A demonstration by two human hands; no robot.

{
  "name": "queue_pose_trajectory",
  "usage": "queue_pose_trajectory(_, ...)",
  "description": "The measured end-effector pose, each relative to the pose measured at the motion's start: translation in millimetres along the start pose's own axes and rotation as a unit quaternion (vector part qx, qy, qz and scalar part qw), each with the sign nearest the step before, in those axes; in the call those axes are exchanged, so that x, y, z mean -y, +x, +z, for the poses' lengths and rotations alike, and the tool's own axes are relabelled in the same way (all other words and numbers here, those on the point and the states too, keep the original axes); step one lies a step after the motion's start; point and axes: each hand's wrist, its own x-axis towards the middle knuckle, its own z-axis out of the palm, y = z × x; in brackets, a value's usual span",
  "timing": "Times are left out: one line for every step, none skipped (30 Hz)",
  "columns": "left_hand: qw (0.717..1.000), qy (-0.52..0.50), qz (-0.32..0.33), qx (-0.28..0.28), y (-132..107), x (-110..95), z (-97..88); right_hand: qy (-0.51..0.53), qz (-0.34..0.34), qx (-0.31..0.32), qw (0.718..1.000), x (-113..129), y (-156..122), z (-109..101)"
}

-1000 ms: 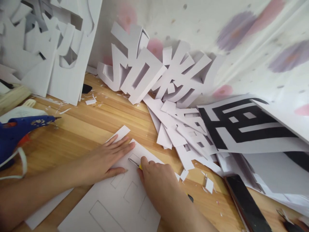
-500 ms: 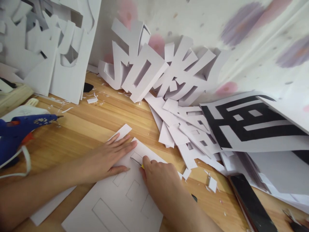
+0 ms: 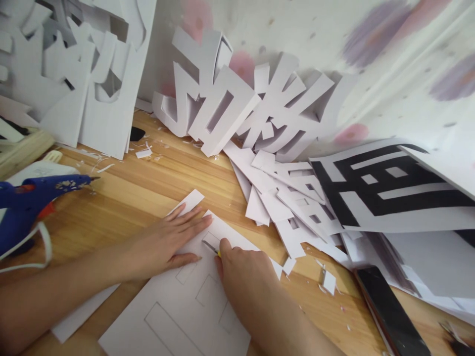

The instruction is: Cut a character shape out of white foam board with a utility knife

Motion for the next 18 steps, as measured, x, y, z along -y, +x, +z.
queue_pose_trajectory(1.0, -0.001, 0.002, 0.0, 0.1, 0.1, -0.1, -0.005, -0.004, 0.003, 1.0, -0.1, 0.4, -2.2)
queue_pose_trajectory(1.0, -0.003, 0.004, -0.001, 0.1, 0.3, -0.1, -0.012, -0.01, 0.002, 1.0, -0.4, 0.8, -4.5)
queue_pose_trajectory(1.0, -0.005, 0.006, -0.001, 0.3, 0.6, -0.1, -0.022, -0.018, -0.002, 1.0, -0.9, 1.1, -6.6)
queue_pose_trajectory(1.0, -0.008, 0.007, 0.001, 0.4, 1.0, -0.1, -0.032, -0.026, -0.011, 0.999, -1.6, 1.2, -8.3)
queue_pose_trajectory(1.0, -0.01, 0.007, 0.005, 0.6, 1.5, -0.2, -0.043, -0.036, -0.021, 0.998, -2.5, 1.2, -9.6)
queue_pose_trajectory(1.0, -0.012, 0.008, 0.01, 0.9, 2.0, -0.4, -0.054, -0.046, -0.029, 0.997, -3.4, 1.0, -10.5)
queue_pose_trajectory(1.0, -0.013, 0.008, 0.015, 1.2, 2.4, -0.7, -0.063, -0.055, -0.033, 0.996, -4.4, 0.7, -10.8)
queue_pose_trajectory(1.0, -0.013, 0.009, 0.019, 1.4, 2.7, -1.1, -0.069, -0.061, -0.037, 0.995, -5.4, 0.5, -10.8)
queue_pose_trajectory(1.0, -0.012, 0.01, 0.022, 1.7, 3.0, -1.5, -0.069, -0.066, -0.036, 0.995, -6.4, 0.3, -10.4)
queue_pose_trajectory(1.0, -0.011, 0.01, 0.023, 1.9, 3.2, -1.9, -0.065, -0.068, -0.032, 0.995, -7.4, 0.2, -9.8)
queue_pose_trajectory(1.0, -0.009, 0.009, 0.024, 2.1, 3.3, -2.2, -0.059, -0.066, -0.025, 0.996, -8.3, 0.3, -8.9)
queue_pose_trajectory(1.0, -0.009, 0.007, 0.025, 2.2, 3.3, -2.5, -0.052, -0.064, -0.018, 0.996, -9.1, 0.6, -7.9)
queue_pose_trajectory(1.0, -0.01, 0.006, 0.026, 2.2, 3.3, -2.8, -0.046, -0.061, -0.01, 0.997, -9.8, 1.0, -6.9)
queue_pose_trajectory(1.0, -0.012, 0.006, 0.026, 2.2, 3.3, -2.9, -0.041, -0.059, -0.003, 0.997, -10.4, 1.4, -5.9)
queue_pose_trajectory(1.0, -0.014, 0.006, 0.026, 2.1, 3.2, -2.8, -0.038, -0.06, 0.001, 0.998, -10.9, 1.8, -5.0)
queue_pose_trajectory(1.0, -0.017, 0.006, 0.024, 2.0, 3.2, -2.7, -0.037, -0.062, 0.002, 0.997, -11.3, 2.2, -4.2)
queue_pose_trajectory(1.0, -0.02, 0.008, 0.02, 1.8, 3.3, -2.5, -0.036, -0.065, 0.002, 0.997, -11.7, 2.4, -3.5)
queue_pose_trajectory(1.0, -0.023, 0.009, 0.016, 1.7, 3.3, -2.2, -0.037, -0.067, 0.001, 0.997, -12.1, 2.6, -2.9)
